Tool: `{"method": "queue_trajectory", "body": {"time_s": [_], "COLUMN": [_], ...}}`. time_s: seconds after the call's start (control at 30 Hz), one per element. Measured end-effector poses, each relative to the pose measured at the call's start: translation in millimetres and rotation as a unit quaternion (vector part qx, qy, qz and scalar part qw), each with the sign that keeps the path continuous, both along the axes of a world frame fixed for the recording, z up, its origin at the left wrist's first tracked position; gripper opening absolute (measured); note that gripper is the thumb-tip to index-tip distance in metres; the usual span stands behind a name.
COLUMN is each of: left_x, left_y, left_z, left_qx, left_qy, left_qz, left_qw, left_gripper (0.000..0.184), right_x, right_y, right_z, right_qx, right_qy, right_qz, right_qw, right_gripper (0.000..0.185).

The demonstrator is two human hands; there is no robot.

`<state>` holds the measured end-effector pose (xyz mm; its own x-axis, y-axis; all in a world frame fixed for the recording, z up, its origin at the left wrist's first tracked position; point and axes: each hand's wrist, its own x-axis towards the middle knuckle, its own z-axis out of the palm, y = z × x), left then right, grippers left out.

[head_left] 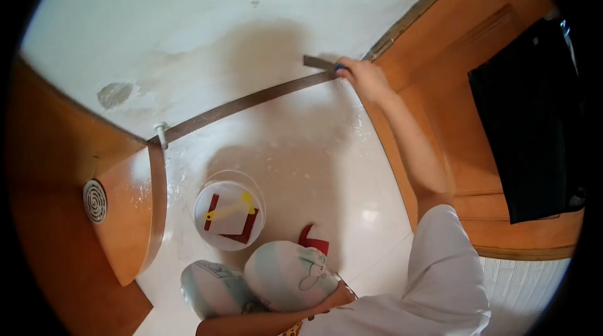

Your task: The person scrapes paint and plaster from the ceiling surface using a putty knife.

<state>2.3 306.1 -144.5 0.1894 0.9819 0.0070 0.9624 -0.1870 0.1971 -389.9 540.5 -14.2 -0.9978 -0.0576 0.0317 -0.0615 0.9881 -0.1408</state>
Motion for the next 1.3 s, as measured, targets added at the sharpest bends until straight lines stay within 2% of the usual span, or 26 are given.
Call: {"method": "queue_trajectory", "body": {"time_s": [0.1,0.2,0.23,0.3,0.37,0.43,0.5,0.57,0.63,0.7,0.83,0.87,0.93,1.03,1.13,1.23,1.3], "left_x": [-2,-12,-14,-18,7,20,21,2,1,21,14,7,-4,-15,-19,-21,-21], "left_y": [5,4,4,4,1,7,9,10,9,12,15,12,8,4,2,3,4], "left_z": [2,-6,-2,5,-30,-36,-15,21,25,7,9,7,10,9,4,2,1], "left_qx": [-0.017,0.176,0.125,0.023,0.034,0.014,-0.045,0.01,0.011,-0.03,-0.029,-0.027,-0.025,-0.025,-0.027,-0.031,-0.032], "left_qy": [0.013,-0.005,0.003,0.02,-0.034,-0.042,0.008,-0.087,-0.091,-0.003,0.013,0.012,0.008,0.002,0.0,-0.016,-0.024], "left_qz": [-0.026,0.054,0.036,0.003,0.007,0.003,-0.014,0.015,0.027,0.027,0.026,0.018,0.014,0.015,0.015,0.018,0.018], "left_qw": [0.999,0.983,0.992,1.0,0.999,0.999,0.999,0.996,0.995,0.999,0.999,0.999,1.0,1.0,1.0,0.999,0.999], "left_gripper": [0.011,0.008,0.007,0.018,0.018,0.018,0.018,0.02,0.021,0.022,0.022,0.022,0.023,0.023,0.023,0.023,0.023], "right_x": [-16,-51,-64,-83,-84,-80,-78,-78,-80,-86,-104,-71,-76,-73,-70,-70,-65], "right_y": [29,26,28,26,21,20,22,21,24,24,-79,-113,-168,-146,-78,-24,-6], "right_z": [15,26,22,18,14,9,-1,-1,4,10,-51,-16,-39,-63,-64,-52,-40], "right_qx": [0.03,0.094,0.101,0.115,0.119,0.112,0.091,0.095,0.1,0.11,-0.041,-0.055,-0.041,-0.043,-0.033,-0.056,-0.049], "right_qy": [0.122,0.188,0.206,0.244,0.247,0.259,0.292,0.267,0.243,0.219,0.071,0.094,0.246,0.174,0.266,0.302,0.302], "right_qz": [0.024,0.049,0.059,0.081,0.086,0.092,0.094,0.067,0.051,0.056,0.212,0.258,0.327,0.304,0.196,0.081,0.053], "right_qw": [0.992,0.976,0.971,0.96,0.958,0.955,0.948,0.957,0.963,0.968,0.974,0.96,0.912,0.935,0.943,0.948,0.951], "right_gripper": [0.022,0.025,0.024,0.023,0.022,0.021,0.021,0.02,0.019,0.018,0.025,0.02,0.011,0.014,0.022,0.025,0.026]}}
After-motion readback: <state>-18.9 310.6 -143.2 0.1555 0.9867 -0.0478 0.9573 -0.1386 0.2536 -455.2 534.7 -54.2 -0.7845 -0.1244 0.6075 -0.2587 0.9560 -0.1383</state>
